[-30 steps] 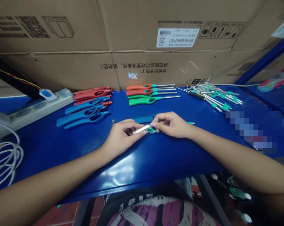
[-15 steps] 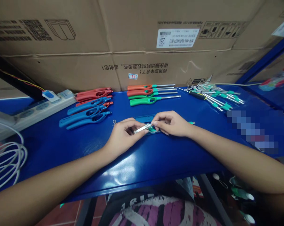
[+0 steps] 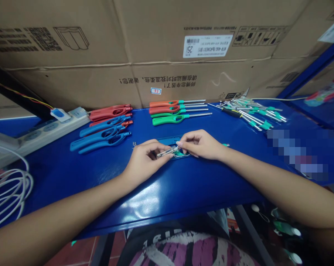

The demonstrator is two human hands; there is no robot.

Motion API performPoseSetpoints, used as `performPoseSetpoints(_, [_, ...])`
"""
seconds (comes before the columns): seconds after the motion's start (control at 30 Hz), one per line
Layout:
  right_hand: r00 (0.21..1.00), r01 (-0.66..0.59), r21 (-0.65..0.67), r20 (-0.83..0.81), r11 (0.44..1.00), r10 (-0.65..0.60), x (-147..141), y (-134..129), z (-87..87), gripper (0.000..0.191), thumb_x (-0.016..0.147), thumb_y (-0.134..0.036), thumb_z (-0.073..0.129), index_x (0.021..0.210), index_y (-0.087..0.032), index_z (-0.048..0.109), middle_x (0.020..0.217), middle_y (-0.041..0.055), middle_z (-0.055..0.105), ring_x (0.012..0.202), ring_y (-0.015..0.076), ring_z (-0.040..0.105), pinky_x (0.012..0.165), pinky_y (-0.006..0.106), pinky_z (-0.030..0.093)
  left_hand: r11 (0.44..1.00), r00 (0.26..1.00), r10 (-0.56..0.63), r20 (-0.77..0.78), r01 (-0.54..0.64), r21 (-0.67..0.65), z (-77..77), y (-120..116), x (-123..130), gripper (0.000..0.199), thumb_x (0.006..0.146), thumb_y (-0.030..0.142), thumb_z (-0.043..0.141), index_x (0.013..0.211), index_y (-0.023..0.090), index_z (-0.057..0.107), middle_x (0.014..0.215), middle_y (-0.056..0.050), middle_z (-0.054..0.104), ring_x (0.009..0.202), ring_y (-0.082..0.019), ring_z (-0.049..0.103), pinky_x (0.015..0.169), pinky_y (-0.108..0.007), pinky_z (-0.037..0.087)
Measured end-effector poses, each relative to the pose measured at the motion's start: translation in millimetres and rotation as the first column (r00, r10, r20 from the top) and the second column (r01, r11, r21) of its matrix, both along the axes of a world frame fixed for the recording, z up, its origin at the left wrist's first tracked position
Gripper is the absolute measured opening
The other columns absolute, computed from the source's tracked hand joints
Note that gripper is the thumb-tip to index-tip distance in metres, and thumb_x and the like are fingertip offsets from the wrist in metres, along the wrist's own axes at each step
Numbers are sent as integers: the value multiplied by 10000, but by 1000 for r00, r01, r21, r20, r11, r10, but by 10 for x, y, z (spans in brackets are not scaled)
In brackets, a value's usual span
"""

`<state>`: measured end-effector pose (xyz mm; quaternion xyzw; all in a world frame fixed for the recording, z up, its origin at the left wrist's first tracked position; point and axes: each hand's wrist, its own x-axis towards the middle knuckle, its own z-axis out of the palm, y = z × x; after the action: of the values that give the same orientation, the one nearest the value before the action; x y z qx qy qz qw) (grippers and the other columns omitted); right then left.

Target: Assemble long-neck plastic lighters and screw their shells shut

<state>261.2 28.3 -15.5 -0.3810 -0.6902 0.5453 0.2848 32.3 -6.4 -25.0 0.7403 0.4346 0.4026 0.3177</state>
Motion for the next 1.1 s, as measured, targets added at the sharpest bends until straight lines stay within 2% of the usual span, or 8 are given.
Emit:
performPoseSetpoints(0.2, [999, 12, -3, -51, 1000, -12, 3, -12, 8, 312, 856, -447, 721, 874, -141, 664, 639, -26, 606, 418, 39, 440, 393, 186, 341, 999, 1000, 11, 25, -11, -34, -1, 2, -6, 152, 845, 327, 773, 908, 192, 804, 771, -21, 694, 626, -107, 579, 543, -211, 419])
performPoseSetpoints(0.5, [999, 19, 0, -49, 1000, -19, 4, -63, -11, 308, 872, -428, 716, 851, -125, 668, 638, -15, 621, 407, 35, 452, 378, 176, 334, 1000, 1000, -19, 9, 19, -3, -16, -9, 26, 129, 854, 282, 766, 913, 173, 803, 767, -16, 699, 603, -92, 557, 535, -210, 411])
performPoseSetpoints(0.63, [998, 8, 7, -61, 1000, -8, 1, -66, -9, 318, 886, -444, 693, 847, -130, 661, 692, 5, 658, 403, 28, 439, 374, 178, 332, 999, 999, -34, -23, 34, 18, 46, 16, -10, 141, 864, 288, 757, 914, 164, 803, 756, -17, 702, 614, -100, 575, 554, -217, 427])
performPoseSetpoints(0.77, [999, 26, 18, -47, 999, -25, -3, -57, -1, 332, 882, -458, 692, 927, -130, 679, 768, 21, 691, 408, 26, 440, 373, 187, 339, 991, 976, -115, -186, 127, 52, 223, 54, -113, 180, 875, 310, 751, 998, 189, 804, 860, -31, 746, 690, -127, 629, 612, -235, 464])
performPoseSetpoints(0.9, [997, 52, 31, -53, 998, -50, -8, -46, 12, 360, 900, -442, 671, 1083, -133, 656, 853, 25, 700, 393, 15, 442, 367, 188, 350, 972, 894, -145, -423, 210, 109, 357, 32, -187, 177, 885, 317, 741, 1017, 214, 798, 886, -39, 761, 800, -184, 649, 711, -281, 487])
performPoseSetpoints(1.0, [997, 45, 30, -68, 999, -43, -12, -45, 15, 346, 911, -423, 659, 1103, -135, 641, 840, 11, 674, 398, 14, 441, 370, 185, 348, 969, 815, -134, -564, 228, 98, 354, -9, -213, 159, 899, 308, 717, 1024, 238, 785, 897, -41, 758, 871, -220, 648, 741, -310, 492])
performPoseSetpoints(1.1, [998, 34, 31, -62, 999, -32, -15, -50, 9, 335, 919, -413, 651, 1112, -140, 638, 826, 5, 662, 411, 18, 434, 381, 188, 353, 962, 773, -114, -624, 242, 124, 302, -42, -249, 185, 908, 317, 700, 1063, 234, 757, 976, -53, 739, 948, -238, 646, 802, -334, 508])
